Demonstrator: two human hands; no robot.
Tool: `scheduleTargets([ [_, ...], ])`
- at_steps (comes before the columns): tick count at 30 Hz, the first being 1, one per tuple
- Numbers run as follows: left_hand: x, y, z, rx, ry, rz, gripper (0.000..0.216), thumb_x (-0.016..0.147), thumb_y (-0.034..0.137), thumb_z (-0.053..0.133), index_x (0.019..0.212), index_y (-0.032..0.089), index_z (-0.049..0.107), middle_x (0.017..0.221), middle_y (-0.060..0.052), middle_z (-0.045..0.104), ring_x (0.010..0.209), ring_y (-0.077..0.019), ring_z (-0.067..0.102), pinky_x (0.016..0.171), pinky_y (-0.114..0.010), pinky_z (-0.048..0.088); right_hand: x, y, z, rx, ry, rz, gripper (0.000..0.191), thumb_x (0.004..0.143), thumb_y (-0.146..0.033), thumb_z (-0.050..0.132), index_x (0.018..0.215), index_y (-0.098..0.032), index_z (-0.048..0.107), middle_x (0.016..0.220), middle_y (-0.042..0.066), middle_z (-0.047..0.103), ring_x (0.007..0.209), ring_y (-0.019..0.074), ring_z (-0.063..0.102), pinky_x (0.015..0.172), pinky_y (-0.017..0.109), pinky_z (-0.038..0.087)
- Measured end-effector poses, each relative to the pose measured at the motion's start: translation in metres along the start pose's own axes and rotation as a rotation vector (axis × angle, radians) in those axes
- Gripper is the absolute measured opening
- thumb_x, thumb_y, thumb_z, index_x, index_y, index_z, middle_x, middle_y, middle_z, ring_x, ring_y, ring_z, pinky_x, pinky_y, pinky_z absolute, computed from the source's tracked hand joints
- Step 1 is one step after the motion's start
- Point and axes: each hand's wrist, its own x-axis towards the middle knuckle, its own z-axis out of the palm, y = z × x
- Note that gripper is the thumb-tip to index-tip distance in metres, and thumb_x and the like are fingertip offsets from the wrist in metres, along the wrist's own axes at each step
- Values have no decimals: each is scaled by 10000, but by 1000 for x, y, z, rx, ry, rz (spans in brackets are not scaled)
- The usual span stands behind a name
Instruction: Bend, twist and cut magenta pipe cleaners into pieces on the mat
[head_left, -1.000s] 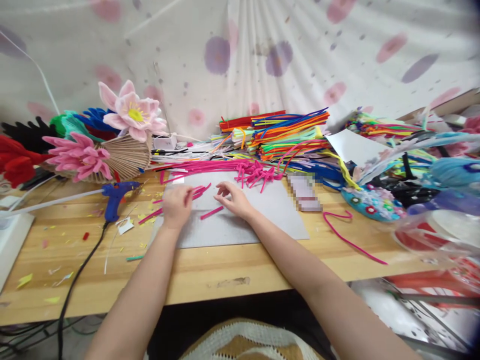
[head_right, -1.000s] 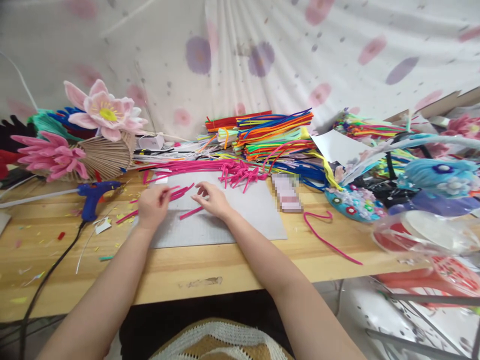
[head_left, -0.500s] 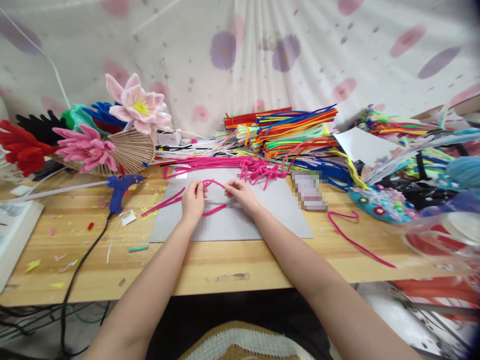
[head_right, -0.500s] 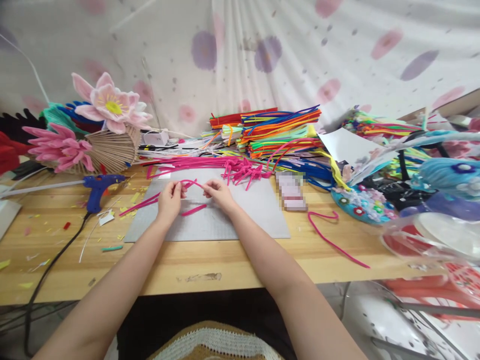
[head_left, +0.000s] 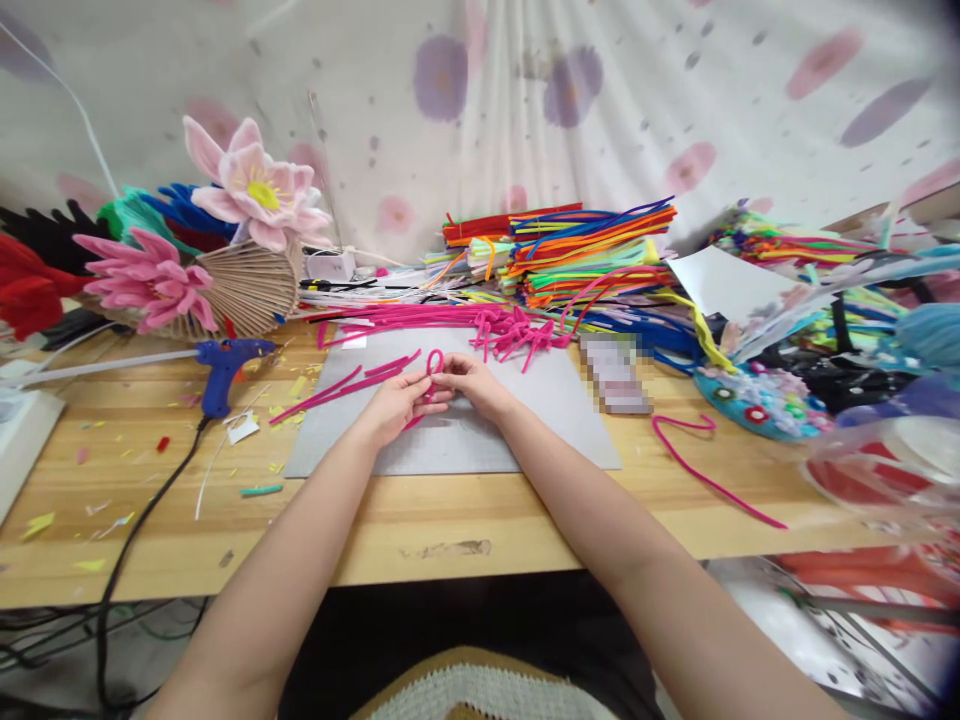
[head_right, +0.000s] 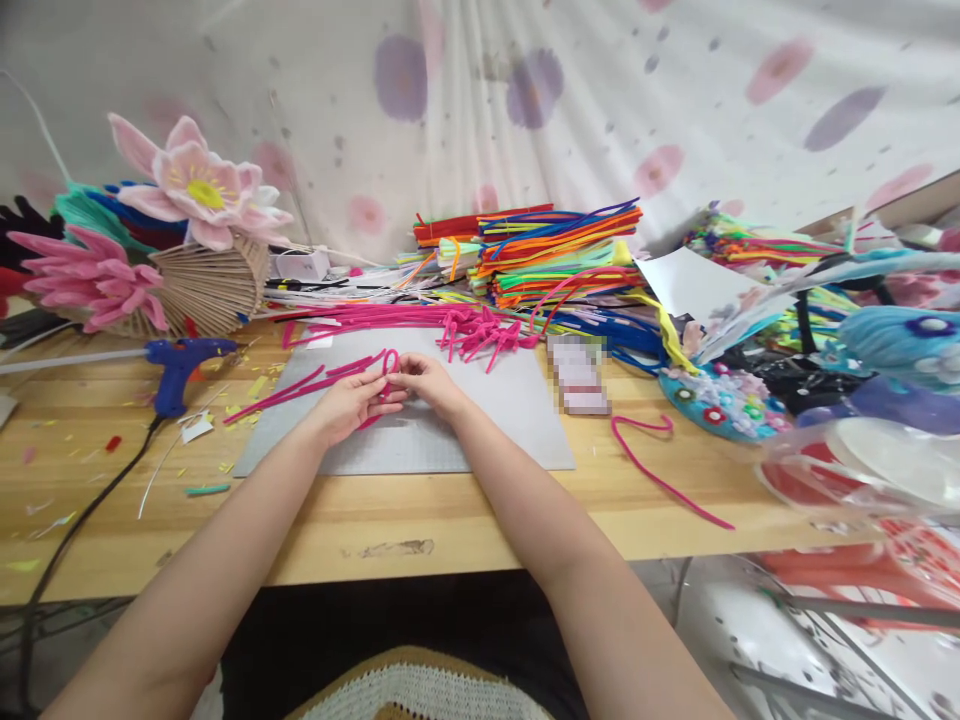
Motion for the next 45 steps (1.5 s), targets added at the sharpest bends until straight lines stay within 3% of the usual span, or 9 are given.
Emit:
scheduleTargets([
  [6, 2, -2, -2, 87, 67, 42, 165, 793, 87, 536, 926, 72, 633, 740, -93, 687, 658, -150, 667, 660, -286, 551, 4, -1, -5, 54, 90, -30, 287, 611, -390, 697, 707, -169, 540, 587, -65, 487, 481, 42, 359, 471, 196, 256],
  [12, 4, -4, -2, 92, 23, 59, 127, 772, 101, 568, 866, 84, 652, 772, -85, 694, 711, -170, 676, 629, -276, 559, 3, -2, -7, 35, -61, 67, 294, 579, -351, 726, 691, -155, 537, 566, -48, 517, 513, 66, 445, 508, 206, 323],
  [27, 4, -5, -3, 133, -18, 72, 184, 796, 108, 521, 925, 85, 650, 807, -98, 697, 725, -176, 679, 642, -280, 555, 3, 2, -13, -23, -96, 53, 276, 568, -297, 730, 632, -149, 506, 524, -58, 509, 465, 50, 409, 467, 190, 271],
  [33, 5, -6, -12, 152, -169, 67, 284, 724, 108, 614, 1005, 113, 656, 863, -87, 704, 808, -176, 673, 733, -274, 543, 3, 2, -14, -11, -103, 62, 268, 556, -277, 734, 621, -149, 508, 529, -53, 529, 472, 56, 436, 472, 191, 302],
  [38, 4, -5, -13, 197, -136, 69, 316, 672, 102, 672, 988, 111, 663, 797, -83, 710, 724, -154, 672, 696, -259, 545, 1, 1, -13, -21, -140, 73, 270, 565, -287, 739, 641, -149, 520, 548, -46, 542, 474, 56, 442, 471, 191, 302],
  [45, 6, -7, -13, 225, -106, 47, 295, 657, 117, 694, 950, 107, 660, 834, -100, 712, 616, -131, 653, 648, -268, 555, 3, -7, -18, 151, -5, 85, 345, 599, -409, 714, 797, -167, 568, 574, -71, 478, 476, 40, 408, 481, 191, 310],
])
